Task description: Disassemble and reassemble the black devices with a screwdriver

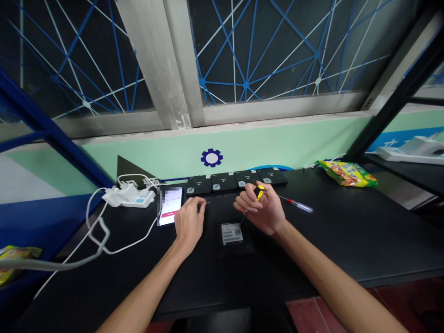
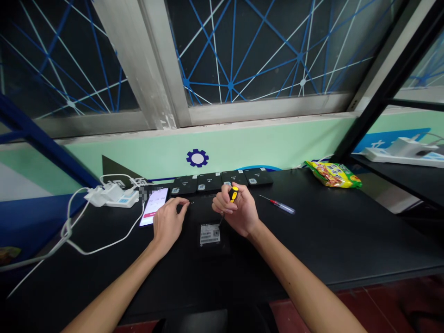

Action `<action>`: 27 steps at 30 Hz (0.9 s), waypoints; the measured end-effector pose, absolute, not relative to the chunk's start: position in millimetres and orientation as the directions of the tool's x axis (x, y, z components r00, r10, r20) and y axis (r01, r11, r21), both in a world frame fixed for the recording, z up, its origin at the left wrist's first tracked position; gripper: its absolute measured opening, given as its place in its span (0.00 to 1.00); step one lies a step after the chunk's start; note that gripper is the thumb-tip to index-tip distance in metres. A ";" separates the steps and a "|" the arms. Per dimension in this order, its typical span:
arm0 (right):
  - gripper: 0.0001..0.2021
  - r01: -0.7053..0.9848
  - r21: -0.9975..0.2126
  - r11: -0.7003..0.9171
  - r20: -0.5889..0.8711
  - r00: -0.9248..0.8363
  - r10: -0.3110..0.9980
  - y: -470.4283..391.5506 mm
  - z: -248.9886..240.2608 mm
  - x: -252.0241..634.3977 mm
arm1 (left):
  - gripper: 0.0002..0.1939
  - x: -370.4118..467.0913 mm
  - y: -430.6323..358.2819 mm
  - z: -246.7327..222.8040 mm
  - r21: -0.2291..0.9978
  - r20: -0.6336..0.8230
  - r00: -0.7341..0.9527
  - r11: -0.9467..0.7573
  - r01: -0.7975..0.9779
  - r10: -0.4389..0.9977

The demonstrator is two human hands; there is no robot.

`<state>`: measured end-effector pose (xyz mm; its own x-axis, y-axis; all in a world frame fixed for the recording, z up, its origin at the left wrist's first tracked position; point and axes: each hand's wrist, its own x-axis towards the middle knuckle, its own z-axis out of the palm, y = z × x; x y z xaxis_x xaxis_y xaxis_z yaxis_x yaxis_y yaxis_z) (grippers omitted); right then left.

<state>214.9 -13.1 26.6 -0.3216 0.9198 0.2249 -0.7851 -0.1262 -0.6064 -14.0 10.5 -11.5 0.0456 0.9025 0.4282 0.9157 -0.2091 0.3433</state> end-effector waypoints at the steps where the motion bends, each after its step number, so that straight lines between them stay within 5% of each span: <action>1: 0.24 -0.787 -0.604 -0.127 0.227 -0.322 0.919 -13.0 26.8 215.1 | 0.04 -14.3 11.3 -13.0 0.342 0.417 0.049 -0.207 0.917 0.908; 27: 0.22 -0.797 -0.589 -0.135 0.244 -0.335 0.910 -11.9 27.4 215.3 | 0.10 -15.6 22.8 -20.7 0.419 0.396 0.055 -0.234 0.877 0.917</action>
<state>215.3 -11.9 27.4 -0.3346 0.9103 0.2436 -0.7967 -0.1352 -0.5890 -15.6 22.8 -20.7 0.0548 0.9166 0.3960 0.8772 -0.2337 0.4195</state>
